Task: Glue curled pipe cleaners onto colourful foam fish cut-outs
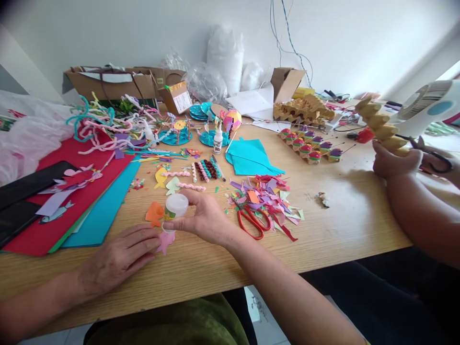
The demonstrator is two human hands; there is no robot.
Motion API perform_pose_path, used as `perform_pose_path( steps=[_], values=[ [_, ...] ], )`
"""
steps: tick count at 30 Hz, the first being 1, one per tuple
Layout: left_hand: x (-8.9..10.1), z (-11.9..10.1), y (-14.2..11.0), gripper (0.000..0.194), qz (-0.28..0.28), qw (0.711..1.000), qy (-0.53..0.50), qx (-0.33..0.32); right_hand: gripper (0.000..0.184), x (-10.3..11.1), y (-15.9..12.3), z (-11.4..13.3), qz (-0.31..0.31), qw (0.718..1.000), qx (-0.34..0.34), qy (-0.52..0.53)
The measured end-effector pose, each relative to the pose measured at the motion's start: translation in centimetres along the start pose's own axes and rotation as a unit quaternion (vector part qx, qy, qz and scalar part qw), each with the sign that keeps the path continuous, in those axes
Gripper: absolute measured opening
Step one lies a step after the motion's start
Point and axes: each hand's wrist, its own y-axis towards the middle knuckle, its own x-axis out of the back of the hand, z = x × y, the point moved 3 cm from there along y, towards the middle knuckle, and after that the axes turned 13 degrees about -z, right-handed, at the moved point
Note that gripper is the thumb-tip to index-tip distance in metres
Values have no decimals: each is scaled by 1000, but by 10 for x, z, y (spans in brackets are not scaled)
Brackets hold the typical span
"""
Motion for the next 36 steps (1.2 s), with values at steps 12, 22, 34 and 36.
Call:
perform_pose_path(
  steps=[12,22,34,36],
  values=[
    [2,9,-6,20,20,999,-5,26,30,1,3,-4,-35,998,-32,52],
    [-10,-5,9,30,118,990,57,-52,28,4,8,-3,-59,989,-50,127],
    [-16,-7,10,27,146,982,90,-82,23,4,7,-4,-57,985,-51,155],
    [-17,-7,12,27,154,979,103,-84,23,4,7,-4,-57,985,-52,151]
  ],
)
